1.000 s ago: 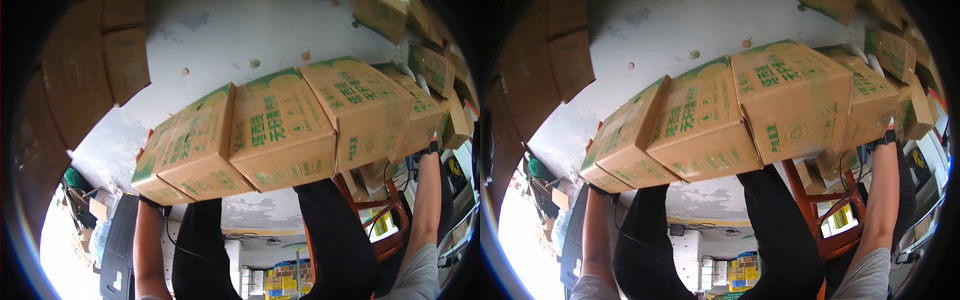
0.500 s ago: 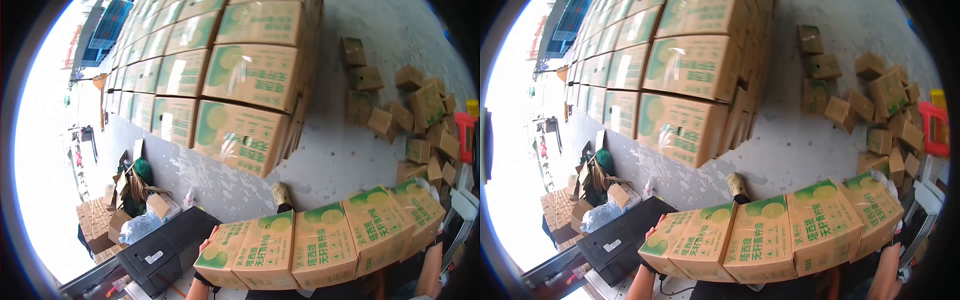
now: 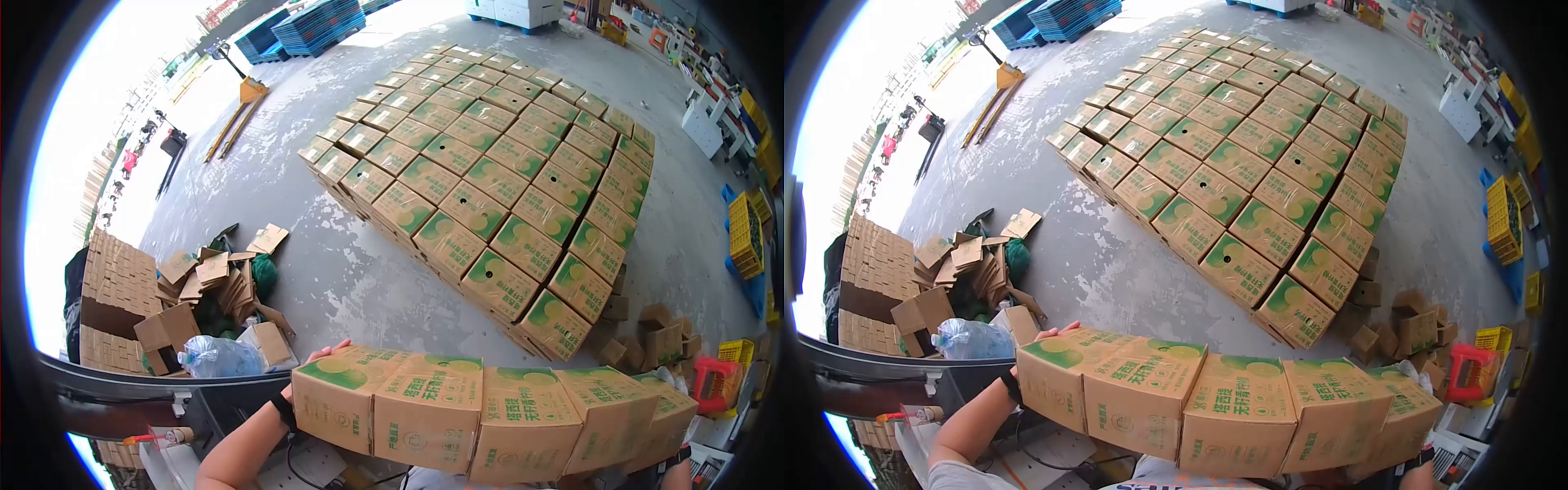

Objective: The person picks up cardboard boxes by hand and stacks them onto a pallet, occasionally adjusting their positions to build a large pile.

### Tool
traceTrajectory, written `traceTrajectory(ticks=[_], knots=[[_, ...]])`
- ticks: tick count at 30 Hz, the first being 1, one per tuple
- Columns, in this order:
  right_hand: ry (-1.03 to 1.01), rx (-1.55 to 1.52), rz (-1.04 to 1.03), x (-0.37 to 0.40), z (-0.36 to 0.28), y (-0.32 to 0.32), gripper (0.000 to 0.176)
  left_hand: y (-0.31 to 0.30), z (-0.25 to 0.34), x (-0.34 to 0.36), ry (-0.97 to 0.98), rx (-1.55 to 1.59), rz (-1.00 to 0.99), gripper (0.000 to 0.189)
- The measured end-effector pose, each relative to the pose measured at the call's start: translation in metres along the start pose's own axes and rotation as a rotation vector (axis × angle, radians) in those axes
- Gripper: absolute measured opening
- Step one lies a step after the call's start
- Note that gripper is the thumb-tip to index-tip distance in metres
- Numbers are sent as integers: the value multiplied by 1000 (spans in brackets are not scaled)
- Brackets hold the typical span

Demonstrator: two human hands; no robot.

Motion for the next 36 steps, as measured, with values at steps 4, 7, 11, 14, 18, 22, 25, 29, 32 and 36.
traceTrajectory(ticks=[4, 7, 11, 14, 18, 22, 25, 29, 32, 36], knots=[[-180, 591, 264, -57, 34, 33, 42, -21, 98, -26, -61, 23, -72, 57], [-177, 255, 245, -124, 61, 67, 31, -23, 172, -39, -41, -40, -24, 56], [72, -319, 133, -228, 89, 150, 21, -96, 269, -69, 58, -6, 56, 55], [12, 1100, 130, -282, 80, 183, 20, -102, 328, -80, 26, -5, 40, 60], [188, -343, 275, -317, 112, 233, 20, -101, 407, -95, -48, -66, 86, 57], [25, 718, 266, -349, 128, 268, 36, -112, 495, -146, -163, -94, 28, 54], [41, 764, 330, -363, 179, 326, 38, -137, 562, -179, -274, -112, -6, 52], [154, 749, 236, -385, 216, 377, 51, -185, 655, -228, -398, -122, -7, 51], [113, 210, 207, -403, 257, 407, 52, -244, 711, -261, -409, -152, -10, 53], [79, 16, 344, -399, 309, 383, 53, -268, 776, -298, -403, -433, -45, 49]])
Point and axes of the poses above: each hand's wrist, its own x-axis away from the middle knuckle, its own y-axis out of the palm, z = x × y, the point moved 7 cm from there along -x, towards the middle knuckle, and after that the axes turned 4 degrees about -y, right-handed, at the moved point
